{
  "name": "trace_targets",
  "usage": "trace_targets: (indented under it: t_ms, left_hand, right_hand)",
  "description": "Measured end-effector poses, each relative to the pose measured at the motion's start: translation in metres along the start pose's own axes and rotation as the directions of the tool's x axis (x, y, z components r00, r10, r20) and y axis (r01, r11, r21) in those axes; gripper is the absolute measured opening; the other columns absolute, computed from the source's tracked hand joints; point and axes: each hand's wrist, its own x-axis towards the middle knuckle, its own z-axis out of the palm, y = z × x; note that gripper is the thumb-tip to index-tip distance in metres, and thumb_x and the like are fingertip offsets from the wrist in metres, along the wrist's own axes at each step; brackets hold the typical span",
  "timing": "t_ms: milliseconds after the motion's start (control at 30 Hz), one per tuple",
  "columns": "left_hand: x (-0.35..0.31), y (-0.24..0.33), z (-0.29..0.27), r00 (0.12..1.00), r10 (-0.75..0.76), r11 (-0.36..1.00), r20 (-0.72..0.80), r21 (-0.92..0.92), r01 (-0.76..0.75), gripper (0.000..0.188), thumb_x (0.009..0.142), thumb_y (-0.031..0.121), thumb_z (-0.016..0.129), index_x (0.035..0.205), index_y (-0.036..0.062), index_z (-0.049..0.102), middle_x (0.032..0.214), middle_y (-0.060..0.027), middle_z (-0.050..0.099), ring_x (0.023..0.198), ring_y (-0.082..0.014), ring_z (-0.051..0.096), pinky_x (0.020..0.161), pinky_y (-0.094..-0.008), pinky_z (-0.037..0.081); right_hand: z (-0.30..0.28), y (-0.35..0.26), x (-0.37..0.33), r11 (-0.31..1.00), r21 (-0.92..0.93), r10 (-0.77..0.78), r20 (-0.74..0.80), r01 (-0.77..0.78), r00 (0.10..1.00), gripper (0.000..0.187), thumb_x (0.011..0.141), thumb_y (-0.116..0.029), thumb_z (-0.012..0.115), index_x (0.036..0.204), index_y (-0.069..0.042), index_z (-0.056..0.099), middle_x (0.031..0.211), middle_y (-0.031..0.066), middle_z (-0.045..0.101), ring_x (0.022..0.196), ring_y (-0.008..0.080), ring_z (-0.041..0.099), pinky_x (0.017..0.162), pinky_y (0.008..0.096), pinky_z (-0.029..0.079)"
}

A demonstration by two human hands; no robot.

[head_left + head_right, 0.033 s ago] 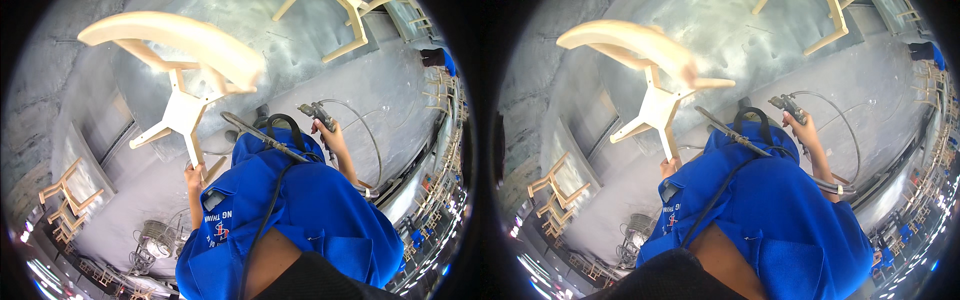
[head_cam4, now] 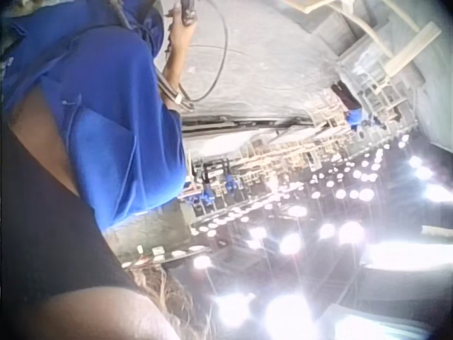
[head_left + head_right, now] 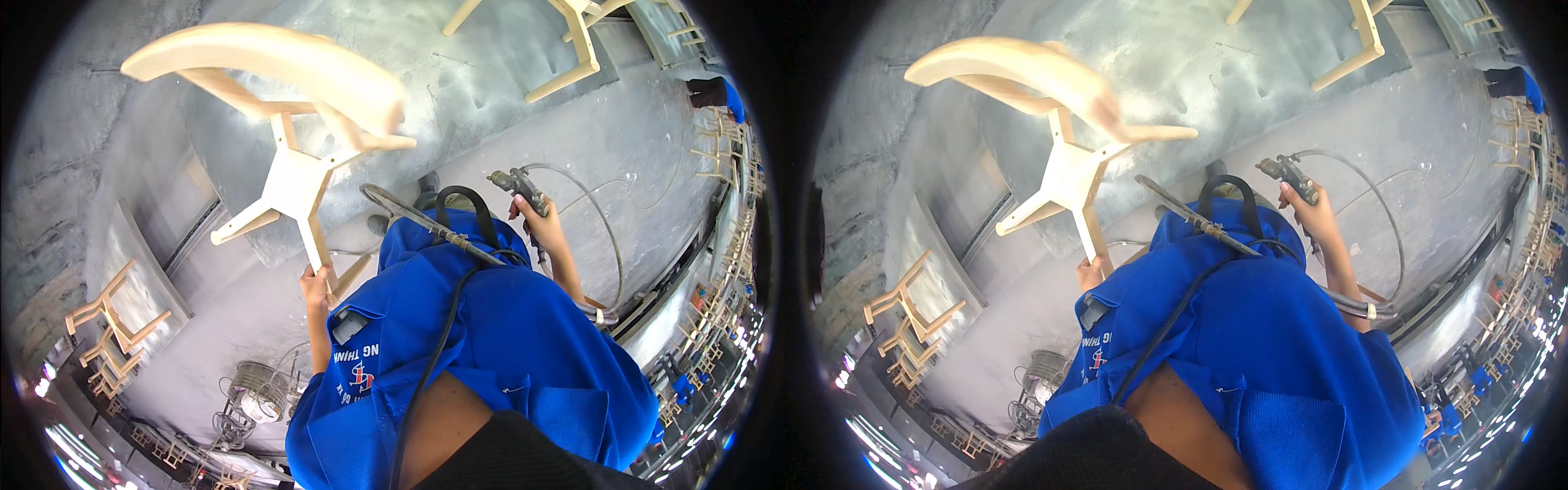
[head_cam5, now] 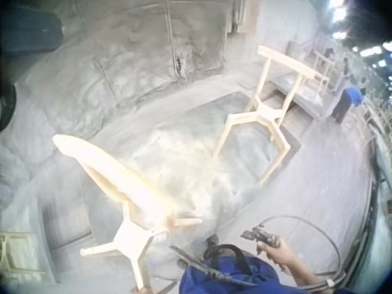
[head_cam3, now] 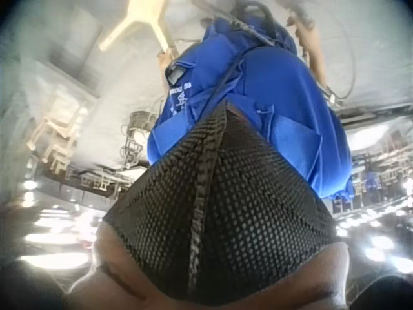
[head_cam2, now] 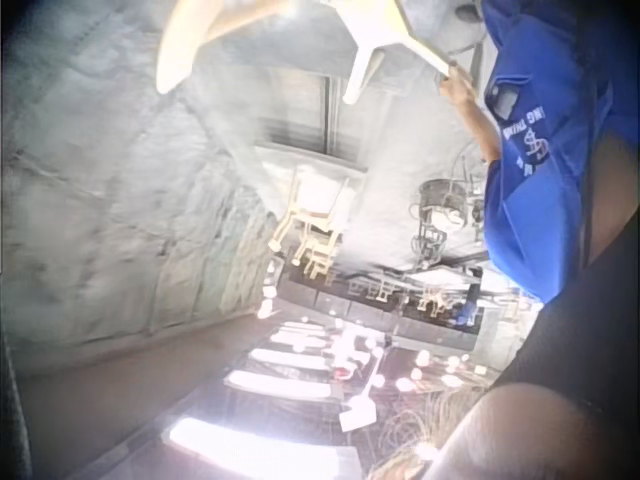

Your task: The person uses a spray gun to apply a light-colored finish to multiple wooden chair frames. They systematically rotate and reposition each chair to coat all surfaces, then move to the next unit in the line.

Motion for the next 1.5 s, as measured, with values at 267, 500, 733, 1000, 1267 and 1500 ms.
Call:
trace_targets:
  t_ms: [267,500,733,1000,1267,1500]
  left_hand:
    - [0.091,0.142,0.152,0.987,-0.074,0.974,-0.144,-0.223,0.04,0.063,0.078,0.036,0.087,0.111,-0.0127,0.065,0.103,-0.0154,0.069,0.084,-0.024,0.068,0.073,-0.0406,0.056]
    - [0.094,0.25,0.323,0.995,0.085,0.854,0.058,-0.519,-0.042,0.062,0.095,0.041,0.068,0.137,-0.0031,0.055,0.135,-0.0123,0.061,0.126,-0.0249,0.055,0.109,-0.0431,0.041]
    - [0.007,0.238,0.36,0.561,0.372,0.862,0.739,-0.05,-0.505,0.055,0.103,0.049,0.053,0.114,-0.0001,0.074,0.11,-0.0164,0.075,0.114,-0.0241,0.066,0.109,-0.038,0.041]
    - [0.004,0.196,0.223,0.797,0.167,0.813,0.58,0.376,-0.444,0.058,0.104,0.049,0.051,0.092,-0.0007,0.078,0.058,-0.0007,0.053,0.059,-0.0114,0.05,0.059,-0.0288,0.041]
    - [-0.057,0.182,0.17,0.927,0.279,0.893,0.25,0.286,-0.346,0.051,0.107,0.04,0.05,0.086,0.0014,0.075,0.057,0.0049,0.042,0.055,-0.0065,0.037,0.053,-0.0269,0.029]
    - [-0.103,0.183,0.15,0.944,0.326,0.912,0.044,0.248,-0.326,0.047,0.108,0.037,0.051,0.087,0.0,0.073,0.054,0.0054,0.042,0.052,-0.0049,0.035,0.052,-0.0258,0.026]
  right_hand:
    - [-0.06,0.009,0.034,0.988,0.066,0.147,-0.182,-0.137,0.972,0.042,0.097,-0.046,0.067,0.098,-0.004,0.067,0.075,0.005,0.068,0.051,0.0074,0.053,0.044,0.0231,0.04]
    - [-0.077,-0.001,0.056,0.934,0.342,0.024,-0.337,0.099,0.941,0.078,0.102,-0.07,0.028,0.121,-0.002,0.061,0.096,0.0121,0.071,0.076,0.0146,0.067,0.044,0.0226,0.037]
    - [-0.084,-0.051,0.088,0.927,0.361,-0.024,-0.219,0.104,0.975,0.086,0.101,-0.073,0.019,0.135,-0.004,0.056,0.092,0.0119,0.068,0.071,0.016,0.065,0.044,0.0224,0.035]
    - [-0.067,-0.061,0.15,0.723,0.689,-0.013,0.069,-0.039,0.998,0.086,0.099,-0.076,0.021,0.121,-0.002,0.058,0.078,0.0109,0.065,0.062,0.0195,0.063,0.039,0.0248,0.034]
    - [-0.034,0.049,0.263,0.889,0.422,0.268,-0.16,-0.18,0.95,0.071,0.099,-0.071,0.039,0.101,-0.004,0.062,0.07,0.0072,0.063,0.051,0.0172,0.061,0.039,0.0278,0.036]
    - [0.013,0.031,0.334,0.937,0.335,0.181,-0.234,-0.096,0.955,0.073,0.101,-0.068,0.037,0.101,-0.002,0.066,0.069,0.0067,0.064,0.052,0.0164,0.061,0.04,0.0281,0.038]
